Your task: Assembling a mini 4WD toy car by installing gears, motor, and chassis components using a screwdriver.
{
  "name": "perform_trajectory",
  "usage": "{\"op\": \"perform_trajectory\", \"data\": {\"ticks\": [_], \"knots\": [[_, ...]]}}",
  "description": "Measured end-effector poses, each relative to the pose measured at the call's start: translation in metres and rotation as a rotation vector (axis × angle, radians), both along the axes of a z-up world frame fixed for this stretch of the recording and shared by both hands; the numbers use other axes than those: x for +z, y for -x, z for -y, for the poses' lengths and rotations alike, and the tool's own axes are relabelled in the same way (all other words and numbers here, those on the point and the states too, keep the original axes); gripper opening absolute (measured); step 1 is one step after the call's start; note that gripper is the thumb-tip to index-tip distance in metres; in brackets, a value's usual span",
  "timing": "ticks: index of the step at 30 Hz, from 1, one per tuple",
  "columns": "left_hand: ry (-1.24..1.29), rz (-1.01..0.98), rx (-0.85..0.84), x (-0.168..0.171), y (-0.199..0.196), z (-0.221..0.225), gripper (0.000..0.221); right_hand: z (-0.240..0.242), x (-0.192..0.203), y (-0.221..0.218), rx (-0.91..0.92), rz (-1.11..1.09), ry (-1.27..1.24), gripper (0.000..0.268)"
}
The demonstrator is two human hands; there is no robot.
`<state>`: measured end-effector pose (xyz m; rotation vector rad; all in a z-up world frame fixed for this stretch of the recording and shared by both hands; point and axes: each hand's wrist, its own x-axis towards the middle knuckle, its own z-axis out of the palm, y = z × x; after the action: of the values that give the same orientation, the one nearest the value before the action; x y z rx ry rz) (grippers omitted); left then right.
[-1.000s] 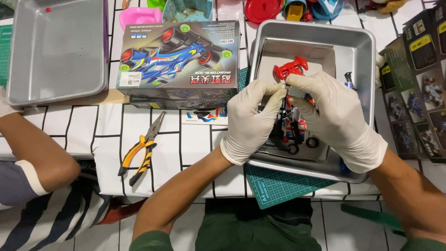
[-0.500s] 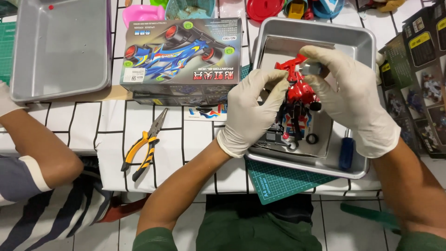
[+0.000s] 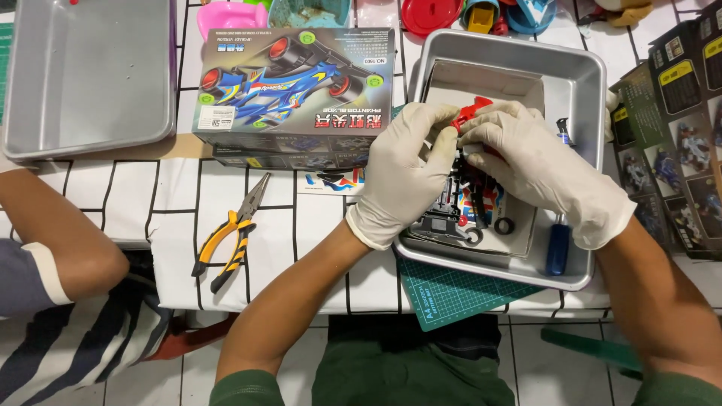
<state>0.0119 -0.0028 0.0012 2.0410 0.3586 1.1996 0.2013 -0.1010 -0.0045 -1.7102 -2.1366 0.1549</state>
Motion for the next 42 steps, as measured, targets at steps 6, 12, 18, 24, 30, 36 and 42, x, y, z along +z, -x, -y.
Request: {"op": "perform_trajectory", "data": {"ticks": [6, 12, 18, 24, 30, 36, 42], "knots": [[0.004, -0.060, -0.022, -0.011, -0.004, -0.004, 0.024, -0.001, 0.010, 0.009, -0.041, 0.033, 0.057, 0.014], [0.025, -0.052, -0.018, -0.004, -0.002, -0.002, 0.028, 0.010, 0.019, 0.009, -0.093, -0.256, 0.114, 0.021], [0.187, -0.069, -0.132, -0.011, 0.002, 0.002, 0.054, 0.012, 0.033, 0.010, -0.121, -0.440, 0.154, 0.018], [0.354, -0.035, -0.186, -0.003, 0.002, 0.005, 0.075, 0.019, 0.048, -0.004, -0.188, -0.668, 0.038, 0.019], [0.705, -0.402, -0.273, 0.015, -0.001, 0.004, 0.066, 0.021, 0.046, -0.005, -0.139, -0.687, -0.118, 0.020], [0.695, -0.290, -0.335, -0.001, -0.006, 0.001, 0.056, 0.022, 0.048, 0.002, -0.187, -0.542, -0.122, 0.022], [0.770, -0.345, -0.274, 0.012, -0.004, 0.006, 0.055, 0.023, 0.045, -0.005, -0.194, -0.545, -0.393, 0.031]]}}
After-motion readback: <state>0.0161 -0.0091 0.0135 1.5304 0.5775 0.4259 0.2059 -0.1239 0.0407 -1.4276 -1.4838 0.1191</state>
